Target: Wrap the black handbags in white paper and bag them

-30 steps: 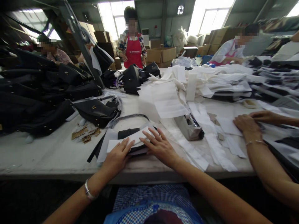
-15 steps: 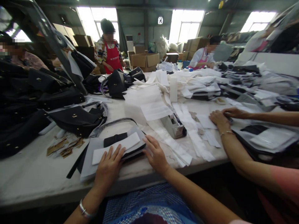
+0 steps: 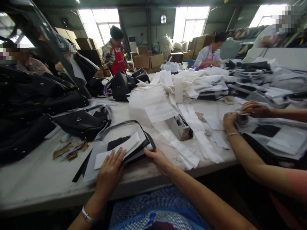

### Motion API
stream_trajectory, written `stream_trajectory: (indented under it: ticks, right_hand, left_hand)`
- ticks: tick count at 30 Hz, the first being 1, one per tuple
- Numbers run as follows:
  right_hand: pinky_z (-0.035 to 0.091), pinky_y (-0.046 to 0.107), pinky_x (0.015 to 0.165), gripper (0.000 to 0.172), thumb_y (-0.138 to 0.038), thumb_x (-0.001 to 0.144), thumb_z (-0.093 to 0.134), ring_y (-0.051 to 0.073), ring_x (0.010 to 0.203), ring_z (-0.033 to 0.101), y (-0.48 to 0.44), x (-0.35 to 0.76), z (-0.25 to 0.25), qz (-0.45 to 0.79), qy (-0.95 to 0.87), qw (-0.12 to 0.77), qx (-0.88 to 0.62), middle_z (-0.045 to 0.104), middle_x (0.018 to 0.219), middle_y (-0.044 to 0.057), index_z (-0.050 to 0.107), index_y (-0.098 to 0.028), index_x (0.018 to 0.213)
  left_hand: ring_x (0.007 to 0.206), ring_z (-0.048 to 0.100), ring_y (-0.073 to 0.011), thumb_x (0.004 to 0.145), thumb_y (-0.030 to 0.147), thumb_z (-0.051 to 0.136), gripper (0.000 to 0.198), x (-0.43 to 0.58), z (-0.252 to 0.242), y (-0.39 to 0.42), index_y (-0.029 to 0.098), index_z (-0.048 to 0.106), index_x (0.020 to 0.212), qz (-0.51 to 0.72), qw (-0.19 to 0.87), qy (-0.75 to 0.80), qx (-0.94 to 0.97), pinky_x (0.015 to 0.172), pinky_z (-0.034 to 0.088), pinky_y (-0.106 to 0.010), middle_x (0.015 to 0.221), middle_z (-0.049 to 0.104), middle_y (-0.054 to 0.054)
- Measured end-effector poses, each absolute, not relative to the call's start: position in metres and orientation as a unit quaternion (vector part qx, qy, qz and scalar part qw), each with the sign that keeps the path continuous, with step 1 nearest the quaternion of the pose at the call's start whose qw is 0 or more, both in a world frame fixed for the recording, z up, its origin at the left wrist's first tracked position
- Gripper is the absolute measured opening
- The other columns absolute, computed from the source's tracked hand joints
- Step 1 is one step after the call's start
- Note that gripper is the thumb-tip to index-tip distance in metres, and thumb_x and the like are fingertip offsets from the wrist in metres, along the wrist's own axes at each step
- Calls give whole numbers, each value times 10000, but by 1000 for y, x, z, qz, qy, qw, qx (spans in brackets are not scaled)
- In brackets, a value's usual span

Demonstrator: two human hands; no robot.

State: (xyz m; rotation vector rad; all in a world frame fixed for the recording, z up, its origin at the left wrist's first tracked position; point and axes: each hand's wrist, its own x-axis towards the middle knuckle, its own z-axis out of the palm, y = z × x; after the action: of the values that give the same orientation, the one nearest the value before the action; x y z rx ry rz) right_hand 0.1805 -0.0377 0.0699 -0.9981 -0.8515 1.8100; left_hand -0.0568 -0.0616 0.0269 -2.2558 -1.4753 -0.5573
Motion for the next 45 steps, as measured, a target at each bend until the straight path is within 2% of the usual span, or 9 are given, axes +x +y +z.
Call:
stream_trajectory:
  ticks: [8, 14, 19, 24, 27, 32, 38, 41, 45]
  right_hand:
    - [532, 397, 905, 426, -429, 702, 836, 225, 926, 689, -39, 147, 88, 751, -193, 520, -359, 721, 996, 61, 645, -167, 979]
    - [493, 389, 982, 409, -376, 752, 779, 233, 1073, 644, -40, 150, 93, 706, -371, 502, -336, 698, 1112, 73, 661, -169, 1085]
    - [461, 420, 1023, 299, -271, 897, 615, 246, 1142, 612, -13, 225, 74, 355, -764, 335, -422, 686, 1196, 81, 674, -227, 1186]
    - [442, 400, 973, 326, -233, 876, 665, 287, 1118, 550, 19, 293, 55, 17, -840, 91, -534, 672, 1163, 137, 676, -154, 1192]
    - [430, 360, 901, 197, -218, 922, 589, 259, 1018, 562, 28, 301, 51, 6, -844, 56, -533, 688, 1035, 124, 731, -174, 1051]
    - [389, 346, 852, 223, -183, 934, 531, 252, 962, 596, 29, 280, 64, 4, -852, 34, -523, 703, 939, 145, 751, -152, 918]
    - [438, 285, 717, 377, -522, 862, 644, 224, 830, 677, 10, 230, 94, 136, -864, 37, -483, 754, 907, 35, 719, -296, 1154]
    - [468, 327, 878, 496, -543, 903, 579, 268, 1036, 657, 12, 207, 80, 163, -854, 119, -479, 714, 1136, 113, 659, -214, 1266]
    - [276, 481, 1152, 744, -544, 898, 581, 347, 1415, 346, 27, 174, 38, 150, -881, 160, -419, 406, 1514, 214, 424, -95, 1470]
  left_hand:
    - [1423, 353, -360, 923, 387, 570, 720, -55, 22, -64, 189, 250, 1537, -230, 177, -546, -786, 1112, 363, -527, 1561, 367, -113]
    - [1411, 386, -330, 935, 309, 537, 705, -60, 25, -60, 196, 206, 1547, -274, 176, -546, -772, 1096, 397, -497, 1539, 408, -132]
    - [1406, 401, -297, 943, 256, 516, 685, -63, 36, -60, 233, 196, 1549, -289, 145, -569, -756, 1108, 403, -475, 1541, 411, -109]
    - [1354, 472, -292, 925, 277, 560, 742, -67, 46, -60, 245, 170, 1555, -324, 135, -597, -721, 1092, 428, -443, 1539, 418, -91]
    - [1293, 537, -281, 900, 276, 609, 789, -67, 52, -60, 269, 167, 1554, -337, 124, -634, -685, 1041, 479, -419, 1509, 465, -77]
    - [1226, 593, -286, 871, 276, 660, 821, -68, 57, -61, 288, 195, 1547, -349, 106, -661, -656, 965, 532, -422, 1444, 539, -78]
    - [1146, 642, -310, 870, 343, 665, 811, -71, 56, -61, 276, 217, 1543, -350, 121, -666, -647, 856, 573, -431, 1388, 589, -107]
    - [1107, 662, -318, 869, 350, 663, 815, -72, 57, -60, 280, 210, 1544, -339, 128, -680, -637, 788, 587, -427, 1377, 597, -111]
    - [1162, 636, -298, 880, 311, 649, 800, -70, 57, -60, 278, 205, 1545, -342, 129, -666, -650, 874, 572, -420, 1408, 572, -100]
